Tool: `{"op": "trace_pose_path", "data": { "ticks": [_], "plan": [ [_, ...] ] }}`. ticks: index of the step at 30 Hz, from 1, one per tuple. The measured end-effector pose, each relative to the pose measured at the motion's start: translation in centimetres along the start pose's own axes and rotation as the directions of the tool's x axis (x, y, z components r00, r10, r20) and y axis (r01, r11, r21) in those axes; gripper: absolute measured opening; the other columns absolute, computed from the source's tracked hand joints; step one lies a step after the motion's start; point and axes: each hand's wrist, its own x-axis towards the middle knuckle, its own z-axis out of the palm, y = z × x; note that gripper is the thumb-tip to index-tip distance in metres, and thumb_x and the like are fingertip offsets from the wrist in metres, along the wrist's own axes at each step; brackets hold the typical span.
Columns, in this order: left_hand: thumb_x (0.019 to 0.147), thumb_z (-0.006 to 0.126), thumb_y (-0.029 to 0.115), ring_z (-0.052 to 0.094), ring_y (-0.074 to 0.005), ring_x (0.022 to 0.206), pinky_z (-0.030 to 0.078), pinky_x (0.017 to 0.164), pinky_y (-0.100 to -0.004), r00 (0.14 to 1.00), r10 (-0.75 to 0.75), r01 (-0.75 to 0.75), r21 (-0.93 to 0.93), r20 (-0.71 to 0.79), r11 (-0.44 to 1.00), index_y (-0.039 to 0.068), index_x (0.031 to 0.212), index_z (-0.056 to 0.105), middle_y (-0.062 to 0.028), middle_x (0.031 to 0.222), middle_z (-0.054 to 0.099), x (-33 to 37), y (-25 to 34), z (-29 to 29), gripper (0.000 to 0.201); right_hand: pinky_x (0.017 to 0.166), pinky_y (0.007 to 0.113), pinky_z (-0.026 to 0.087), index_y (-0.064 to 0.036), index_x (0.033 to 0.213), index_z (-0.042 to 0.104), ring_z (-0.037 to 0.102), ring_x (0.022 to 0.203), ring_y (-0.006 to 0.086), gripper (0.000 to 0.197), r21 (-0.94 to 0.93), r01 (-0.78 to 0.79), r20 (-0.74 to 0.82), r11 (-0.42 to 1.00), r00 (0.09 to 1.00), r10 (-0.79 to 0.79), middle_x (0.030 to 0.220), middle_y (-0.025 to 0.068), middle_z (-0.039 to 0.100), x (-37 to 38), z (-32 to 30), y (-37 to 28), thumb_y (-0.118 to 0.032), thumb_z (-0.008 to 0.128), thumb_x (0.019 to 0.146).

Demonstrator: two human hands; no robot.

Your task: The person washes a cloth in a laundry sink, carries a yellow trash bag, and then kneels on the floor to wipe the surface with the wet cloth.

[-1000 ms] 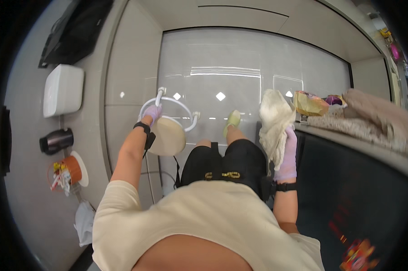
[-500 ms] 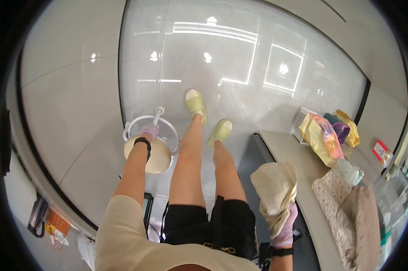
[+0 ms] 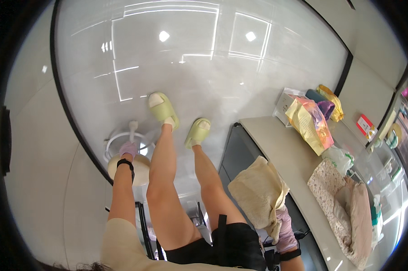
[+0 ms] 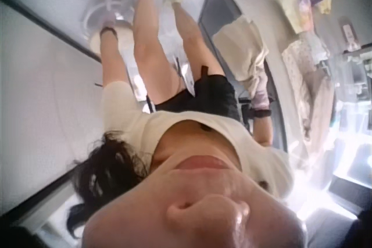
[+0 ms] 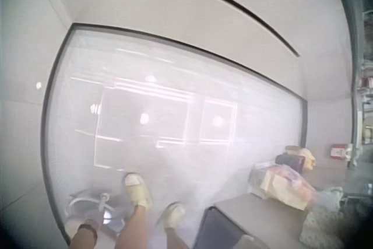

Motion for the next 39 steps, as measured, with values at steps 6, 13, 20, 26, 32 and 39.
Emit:
{"op": "trace_pose_path", "data": {
  "ticks": [6, 13, 20, 26, 32, 39],
  "plan": [
    [0.093, 0.041, 0.044, 0.06, -0.0375, 0.101, 0.046, 0.088, -0.0457, 0.992, 0.064, -0.07, 0.055, 0.112, 0.996, 0.003, 0.103, 0.06, -0.0181, 0.105, 0.065, -0.5, -0.2, -2.1, 0.047, 0.085, 0.038, 0.052, 0.0012, 0.126, 0.049, 0.063, 0.094, 0.027, 0.059, -0.02, 0.011, 0.011, 1.0, 1.0, -0.011, 0.109, 0.0136, 0.062, 0.4, 2.9, -0.2, -0.006, 0.054, 0.068],
    [0.088, 0.045, 0.05, 0.051, -0.0285, 0.12, 0.041, 0.099, -0.0392, 0.991, 0.112, -0.103, 0.116, -0.077, 0.988, 0.009, 0.135, 0.044, -0.0129, 0.134, 0.05, -2.1, 1.3, -4.3, 0.062, 0.081, 0.032, 0.051, 0.0, 0.119, 0.054, 0.062, 0.087, 0.0211, 0.047, -0.089, 0.005, 0.082, 0.996, 0.997, 0.003, 0.1, 0.009, 0.063, 0.3, 0.0, 1.5, -0.007, 0.053, 0.072],
    [0.095, 0.05, 0.036, 0.05, -0.0134, 0.101, 0.041, 0.09, -0.0316, 0.82, 0.559, -0.035, -0.963, 0.124, 0.266, 0.008, 0.12, 0.051, -0.0015, 0.106, 0.054, -23.0, 15.1, -18.8, 0.038, 0.088, 0.027, 0.044, 0.0003, 0.124, 0.051, 0.054, 0.105, 0.02, 0.045, -0.546, 0.598, 0.384, 0.587, 0.801, -0.459, 0.117, 0.011, 0.057, -3.7, -0.3, -1.3, -0.007, 0.048, 0.079],
    [0.092, 0.057, 0.041, 0.039, -0.0227, 0.129, 0.037, 0.103, -0.0417, 0.328, 0.943, -0.121, -0.993, -0.056, -0.017, 0.007, 0.147, 0.023, -0.0115, 0.141, 0.039, -47.7, 22.4, -31.3, 0.073, 0.11, 0.03, 0.024, 0.0007, 0.143, 0.026, 0.034, 0.131, 0.0245, 0.061, -0.634, 0.734, 0.638, 0.245, 0.675, -0.371, 0.141, 0.0172, 0.037, -11.0, 4.9, -5.6, -0.015, 0.055, 0.092],
    [0.092, 0.056, 0.045, 0.052, -0.014, 0.107, 0.044, 0.09, -0.0306, 0.444, 0.896, -0.48, -0.85, -0.019, 0.219, -0.001, 0.128, 0.046, -0.0067, 0.118, 0.056, -50.8, 27.5, -37.7, 0.059, 0.104, 0.033, 0.036, 0.0009, 0.132, 0.048, 0.05, 0.117, 0.0214, 0.045, 0.167, 0.72, 0.636, 0.674, 0.443, -0.631, 0.127, 0.0104, 0.055, -16.4, 3.5, -12.0, -0.031, 0.042, 0.1],
    [0.092, 0.025, 0.065, 0.056, -0.0327, 0.098, 0.04, 0.093, -0.0384, 0.432, 0.883, -0.881, -0.292, -0.182, 0.371, -0.001, 0.121, 0.053, -0.0191, 0.111, 0.06, -56.8, 36.1, -42.7, 0.078, 0.091, 0.033, 0.044, -0.003, 0.126, 0.054, 0.056, 0.103, 0.0178, 0.046, 0.126, 0.782, 0.587, 0.61, 0.437, -0.682, 0.117, 0.0074, 0.06, -18.3, -3.3, -20.0, -0.036, 0.054, 0.094]
  ]
}}
